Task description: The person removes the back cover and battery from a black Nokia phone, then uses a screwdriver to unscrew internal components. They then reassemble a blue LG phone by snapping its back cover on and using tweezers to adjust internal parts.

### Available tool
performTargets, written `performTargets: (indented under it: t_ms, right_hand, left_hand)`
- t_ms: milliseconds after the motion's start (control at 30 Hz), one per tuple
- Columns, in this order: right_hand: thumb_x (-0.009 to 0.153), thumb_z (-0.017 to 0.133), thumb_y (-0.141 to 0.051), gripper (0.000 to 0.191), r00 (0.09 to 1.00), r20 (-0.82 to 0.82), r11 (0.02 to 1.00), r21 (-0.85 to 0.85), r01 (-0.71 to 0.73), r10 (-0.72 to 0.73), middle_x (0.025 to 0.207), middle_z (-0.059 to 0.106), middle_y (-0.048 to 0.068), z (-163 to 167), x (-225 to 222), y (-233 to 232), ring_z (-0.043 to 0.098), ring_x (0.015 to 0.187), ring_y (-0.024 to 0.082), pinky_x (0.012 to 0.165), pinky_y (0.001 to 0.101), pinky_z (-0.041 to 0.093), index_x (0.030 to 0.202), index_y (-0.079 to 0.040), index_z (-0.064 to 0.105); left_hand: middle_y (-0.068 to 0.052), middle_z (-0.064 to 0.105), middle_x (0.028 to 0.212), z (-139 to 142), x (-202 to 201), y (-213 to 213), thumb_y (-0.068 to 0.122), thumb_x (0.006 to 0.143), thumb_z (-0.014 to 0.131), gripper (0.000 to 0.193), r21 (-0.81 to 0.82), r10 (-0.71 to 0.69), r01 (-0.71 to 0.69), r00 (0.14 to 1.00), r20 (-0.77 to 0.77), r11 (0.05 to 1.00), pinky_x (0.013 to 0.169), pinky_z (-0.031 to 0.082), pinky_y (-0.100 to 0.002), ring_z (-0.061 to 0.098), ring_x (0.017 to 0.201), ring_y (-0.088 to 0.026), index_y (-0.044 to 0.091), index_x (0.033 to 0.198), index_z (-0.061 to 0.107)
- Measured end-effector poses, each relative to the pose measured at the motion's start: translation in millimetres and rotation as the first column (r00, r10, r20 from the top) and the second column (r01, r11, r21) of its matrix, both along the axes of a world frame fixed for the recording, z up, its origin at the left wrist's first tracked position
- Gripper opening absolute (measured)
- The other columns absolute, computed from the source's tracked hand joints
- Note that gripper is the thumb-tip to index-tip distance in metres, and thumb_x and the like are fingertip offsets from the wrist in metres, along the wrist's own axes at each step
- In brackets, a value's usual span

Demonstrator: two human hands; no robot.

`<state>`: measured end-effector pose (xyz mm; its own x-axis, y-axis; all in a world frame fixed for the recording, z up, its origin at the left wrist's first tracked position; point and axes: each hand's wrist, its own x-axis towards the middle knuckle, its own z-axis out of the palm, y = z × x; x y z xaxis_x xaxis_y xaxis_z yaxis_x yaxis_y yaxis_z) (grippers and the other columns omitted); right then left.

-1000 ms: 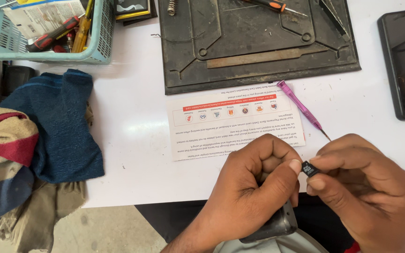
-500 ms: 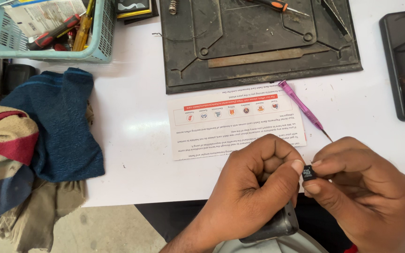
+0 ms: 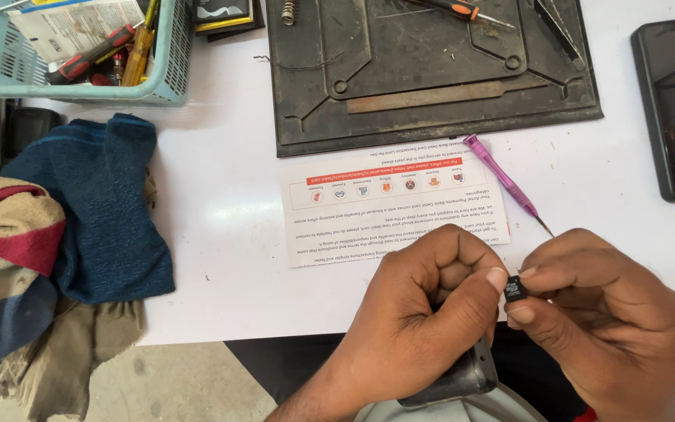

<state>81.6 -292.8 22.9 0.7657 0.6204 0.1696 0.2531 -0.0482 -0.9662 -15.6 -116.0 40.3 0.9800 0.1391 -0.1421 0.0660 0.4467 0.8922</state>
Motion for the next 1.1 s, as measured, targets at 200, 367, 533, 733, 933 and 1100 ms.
performTargets:
  t_ms: [200, 367, 533, 733, 933, 1100]
  right_hand:
    - [0.088, 0.073, -0.003, 0.018, 1.000, -0.007, 1.000, 0.010, -0.016, 0.016, 0.093, 0.071, 0.011, 0.8, 1.0, 0.3, 0.077, 0.082, 0.013, 0.069, 0.0256, 0.063, 0.105, -0.001, 0.066]
    - [0.089, 0.073, -0.004, 0.018, 1.000, -0.017, 1.000, 0.018, -0.008, 0.008, 0.092, 0.071, 0.011, 0.8, -0.2, 0.6, 0.077, 0.081, 0.013, 0.068, 0.0260, 0.063, 0.105, -0.001, 0.066]
    - [0.090, 0.073, -0.005, 0.017, 1.000, -0.029, 1.000, 0.021, 0.003, -0.002, 0.091, 0.071, 0.011, 0.0, -1.4, 0.3, 0.076, 0.079, 0.013, 0.067, 0.0261, 0.062, 0.106, -0.001, 0.067]
    - [0.089, 0.073, -0.004, 0.018, 1.000, -0.013, 1.000, 0.015, 0.002, -0.002, 0.091, 0.071, 0.011, -0.7, -1.3, -0.1, 0.076, 0.079, 0.013, 0.066, 0.0257, 0.062, 0.106, -0.001, 0.067]
    - [0.089, 0.073, -0.004, 0.018, 0.999, -0.031, 0.999, 0.032, -0.005, 0.006, 0.092, 0.070, 0.011, -1.2, -1.5, -0.3, 0.076, 0.080, 0.013, 0.068, 0.0257, 0.062, 0.106, -0.001, 0.066]
    - [0.089, 0.073, -0.003, 0.018, 1.000, -0.029, 1.000, 0.013, 0.000, 0.000, 0.091, 0.071, 0.011, -1.0, -1.8, -0.8, 0.076, 0.079, 0.012, 0.067, 0.0254, 0.062, 0.106, -0.001, 0.067]
  left_hand:
    - [0.001, 0.058, 0.072, 0.3, -0.8, -0.1, 0.008, 0.107, 0.056, 0.012, -0.010, -0.001, 0.001, 1.000, 0.012, 1.000, 0.057, 0.044, -0.021, 0.056, 0.065, -0.003, -0.004, 0.107, 0.059]
    - [0.001, 0.058, 0.073, 1.0, -0.9, -0.2, 0.009, 0.107, 0.055, 0.012, -0.022, -0.002, 0.002, 1.000, 0.004, 1.000, 0.058, 0.044, -0.021, 0.056, 0.065, -0.003, -0.003, 0.107, 0.058]
    - [0.001, 0.057, 0.071, 1.5, -1.1, -0.4, 0.009, 0.107, 0.056, 0.013, -0.022, -0.002, 0.002, 1.000, -0.003, 1.000, 0.057, 0.043, -0.021, 0.054, 0.064, -0.002, -0.003, 0.107, 0.059]
    - [0.001, 0.057, 0.071, 1.5, -1.5, -0.5, 0.009, 0.108, 0.056, 0.013, -0.025, -0.001, 0.001, 1.000, -0.004, 1.000, 0.057, 0.043, -0.021, 0.055, 0.065, -0.002, -0.003, 0.107, 0.059]
    - [0.001, 0.058, 0.072, 1.2, -1.2, -0.4, 0.009, 0.107, 0.056, 0.013, -0.023, -0.006, 0.006, 1.000, -0.018, 1.000, 0.058, 0.044, -0.021, 0.056, 0.065, -0.002, -0.003, 0.107, 0.059]
    - [0.001, 0.058, 0.072, 0.7, -1.4, -0.5, 0.009, 0.107, 0.056, 0.013, -0.028, -0.006, 0.005, 1.000, -0.020, 1.000, 0.058, 0.044, -0.021, 0.056, 0.065, -0.003, -0.004, 0.107, 0.059]
